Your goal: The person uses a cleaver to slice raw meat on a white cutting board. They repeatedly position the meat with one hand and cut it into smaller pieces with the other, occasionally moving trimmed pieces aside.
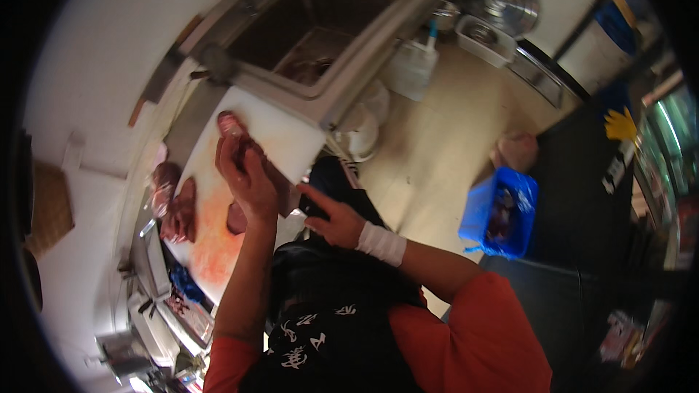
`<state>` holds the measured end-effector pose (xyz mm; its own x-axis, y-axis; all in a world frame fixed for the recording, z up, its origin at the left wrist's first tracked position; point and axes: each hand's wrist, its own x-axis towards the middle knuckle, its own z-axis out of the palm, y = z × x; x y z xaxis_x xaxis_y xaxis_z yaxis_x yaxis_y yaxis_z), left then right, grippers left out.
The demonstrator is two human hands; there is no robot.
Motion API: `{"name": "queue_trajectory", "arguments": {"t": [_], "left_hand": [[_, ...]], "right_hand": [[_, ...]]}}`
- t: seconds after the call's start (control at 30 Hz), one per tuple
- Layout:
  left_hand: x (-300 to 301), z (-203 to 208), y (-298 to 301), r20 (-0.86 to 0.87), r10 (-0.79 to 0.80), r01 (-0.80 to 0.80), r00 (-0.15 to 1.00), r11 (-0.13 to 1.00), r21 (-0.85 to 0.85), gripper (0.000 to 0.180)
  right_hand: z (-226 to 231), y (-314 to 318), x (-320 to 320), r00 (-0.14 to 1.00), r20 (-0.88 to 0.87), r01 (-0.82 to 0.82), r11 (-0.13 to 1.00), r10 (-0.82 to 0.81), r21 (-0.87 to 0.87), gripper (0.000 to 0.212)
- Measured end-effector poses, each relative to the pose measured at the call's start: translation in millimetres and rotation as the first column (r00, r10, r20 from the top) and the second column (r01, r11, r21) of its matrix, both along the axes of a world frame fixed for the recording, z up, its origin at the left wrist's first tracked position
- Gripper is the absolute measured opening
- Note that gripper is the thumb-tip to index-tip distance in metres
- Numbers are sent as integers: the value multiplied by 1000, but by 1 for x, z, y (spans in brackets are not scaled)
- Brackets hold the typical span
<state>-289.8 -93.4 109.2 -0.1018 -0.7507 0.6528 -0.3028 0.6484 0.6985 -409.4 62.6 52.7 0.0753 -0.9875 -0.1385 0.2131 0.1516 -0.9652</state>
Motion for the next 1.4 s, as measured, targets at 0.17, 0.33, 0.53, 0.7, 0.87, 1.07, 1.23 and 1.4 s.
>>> {"name": "queue_trajectory", "arguments": {"t": [0.17,0.33,0.53,0.7,0.87,1.07,1.23,1.4], "left_hand": [[-110,43,47,29,-436,437,900,899,-40,42],[-92,-3,43,87,-492,488,866,870,66,40],[71,-100,-45,167,-39,-34,985,911,411,49],[171,-122,-76,690,11,-280,724,919,278,61],[170,-109,-76,589,-184,-198,787,828,524,52],[176,-61,-47,104,-201,14,974,514,857,34],[233,-39,-91,-264,57,170,963,632,756,23],[280,-49,-131,552,529,-708,645,685,170,29]], "right_hand": [[8,82,-102,889,-29,458,887,-457,50,85],[-44,205,-186,469,-157,874,482,-869,-55,84],[-178,336,-261,251,-963,944,196,96,266,86],[-238,376,-262,438,-894,899,-42,96,436,86],[-289,348,-291,281,-958,954,87,60,286,62],[-296,305,-316,245,-863,955,262,-442,137,67],[-282,263,-322,378,-789,918,85,-485,388,72],[-324,247,-338,325,-788,944,236,-524,232,75]]}}
